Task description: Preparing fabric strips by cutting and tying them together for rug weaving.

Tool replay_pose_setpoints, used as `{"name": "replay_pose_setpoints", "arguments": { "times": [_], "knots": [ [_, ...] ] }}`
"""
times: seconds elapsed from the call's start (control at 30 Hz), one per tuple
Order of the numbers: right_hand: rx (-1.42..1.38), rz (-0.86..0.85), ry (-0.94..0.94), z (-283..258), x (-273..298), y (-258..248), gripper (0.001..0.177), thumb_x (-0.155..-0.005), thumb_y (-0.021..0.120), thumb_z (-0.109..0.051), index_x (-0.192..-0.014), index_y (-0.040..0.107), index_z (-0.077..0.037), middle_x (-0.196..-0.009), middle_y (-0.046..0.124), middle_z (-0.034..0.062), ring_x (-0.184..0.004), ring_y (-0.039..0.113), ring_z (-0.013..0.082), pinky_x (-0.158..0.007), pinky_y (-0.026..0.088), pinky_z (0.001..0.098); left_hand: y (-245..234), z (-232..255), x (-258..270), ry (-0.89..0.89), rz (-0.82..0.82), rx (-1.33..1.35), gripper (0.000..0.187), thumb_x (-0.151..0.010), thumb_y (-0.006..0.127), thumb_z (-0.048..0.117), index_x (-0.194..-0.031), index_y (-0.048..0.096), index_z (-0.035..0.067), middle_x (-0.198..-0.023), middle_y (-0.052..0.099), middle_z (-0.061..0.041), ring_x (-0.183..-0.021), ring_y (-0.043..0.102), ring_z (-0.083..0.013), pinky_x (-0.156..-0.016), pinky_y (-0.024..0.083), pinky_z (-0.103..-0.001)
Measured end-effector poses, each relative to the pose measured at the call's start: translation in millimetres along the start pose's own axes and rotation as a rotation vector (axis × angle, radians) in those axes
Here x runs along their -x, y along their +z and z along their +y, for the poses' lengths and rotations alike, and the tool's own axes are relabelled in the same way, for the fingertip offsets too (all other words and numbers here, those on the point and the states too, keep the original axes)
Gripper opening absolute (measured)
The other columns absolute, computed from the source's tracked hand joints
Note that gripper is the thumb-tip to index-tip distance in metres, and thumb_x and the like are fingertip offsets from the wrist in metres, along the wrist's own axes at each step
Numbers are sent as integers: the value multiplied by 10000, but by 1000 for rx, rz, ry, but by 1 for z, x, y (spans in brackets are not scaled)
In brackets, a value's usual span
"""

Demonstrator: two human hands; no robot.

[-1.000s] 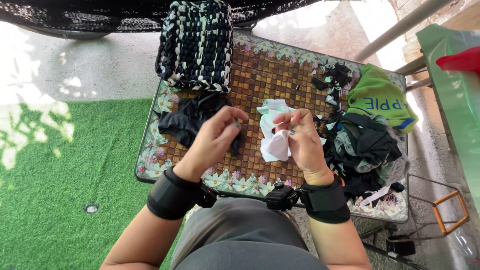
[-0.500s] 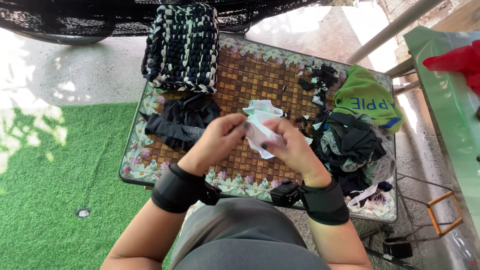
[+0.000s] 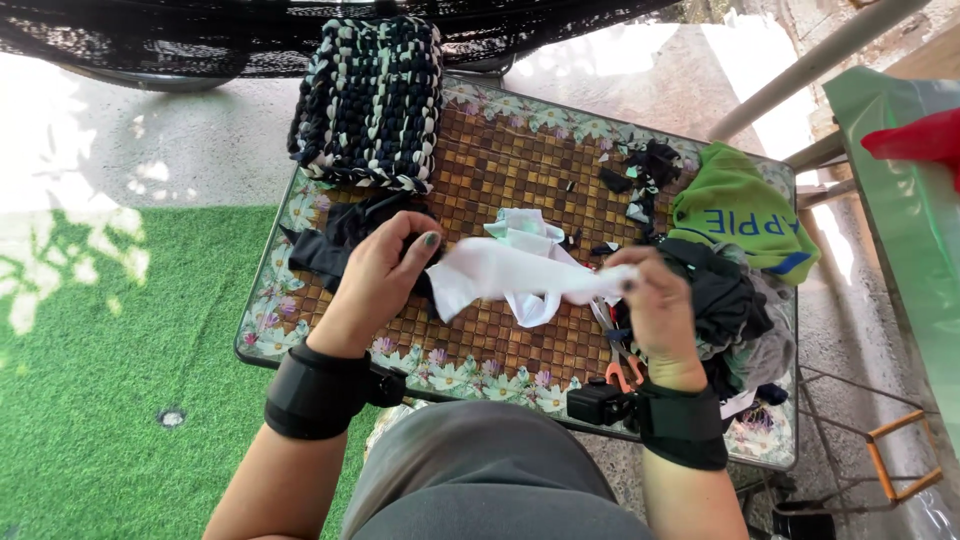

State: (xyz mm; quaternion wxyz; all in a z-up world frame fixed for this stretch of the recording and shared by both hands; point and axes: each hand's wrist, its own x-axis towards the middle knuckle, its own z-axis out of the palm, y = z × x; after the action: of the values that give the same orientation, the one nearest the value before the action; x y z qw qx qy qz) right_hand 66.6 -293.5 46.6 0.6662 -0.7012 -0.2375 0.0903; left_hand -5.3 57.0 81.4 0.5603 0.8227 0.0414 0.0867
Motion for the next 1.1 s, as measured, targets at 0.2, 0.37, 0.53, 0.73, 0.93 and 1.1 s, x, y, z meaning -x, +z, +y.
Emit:
{"name": "replay_pose_setpoints", "arguments": {
  "times": [0.2,0.37,0.53,0.73,0.93,1.1],
  "knots": [
    [-554,140,-144,-29,-18,6,177,-1002,728,-190,-890,595,-158,-834,587,-6,-777,556,128,-1003,557,392,10,21,4,-58,-105,143,296,-961,497,20,-1226,626,51,-993,651,-23,-871,572,-110,-787,495,-264],
    [-184,-27,18,-39,-43,54,282,-977,699,-335,-1077,587,-96,-1060,573,-43,-836,541,72,-723,479,236,27,32,7,106,-189,328,315,-974,531,-68,-1268,581,33,-1104,600,-24,-1042,542,-106,-945,464,-255],
    [-171,-240,149,-19,-44,77,236,-968,684,-274,-1074,647,-67,-1167,595,-89,-938,573,24,-768,481,203,32,44,8,170,-293,517,350,-977,510,-106,-1292,554,40,-1140,581,-25,-1097,548,-106,-1004,458,-252],
    [-62,-173,206,-22,-42,78,198,-996,716,-232,-970,686,-38,-829,613,-64,-772,510,17,-669,429,205,24,56,10,224,-137,39,248,-884,624,-31,-1084,712,87,-953,661,-55,-827,651,-206,-723,518,-307],
    [-34,-134,126,-22,-38,84,193,-1042,662,-231,-1020,645,-40,-861,578,-64,-787,479,21,-693,413,212,29,46,8,468,20,-233,114,-880,751,62,-987,739,98,-892,659,-45,-849,639,-245,-727,502,-352],
    [-671,-78,183,-11,-42,80,192,-1025,629,-124,-1177,524,-71,-993,595,36,-827,522,89,-748,445,268,28,46,3,300,-52,101,240,-900,623,-69,-1061,736,69,-1022,599,-51,-834,624,-153,-688,507,-251]
  ]
}}
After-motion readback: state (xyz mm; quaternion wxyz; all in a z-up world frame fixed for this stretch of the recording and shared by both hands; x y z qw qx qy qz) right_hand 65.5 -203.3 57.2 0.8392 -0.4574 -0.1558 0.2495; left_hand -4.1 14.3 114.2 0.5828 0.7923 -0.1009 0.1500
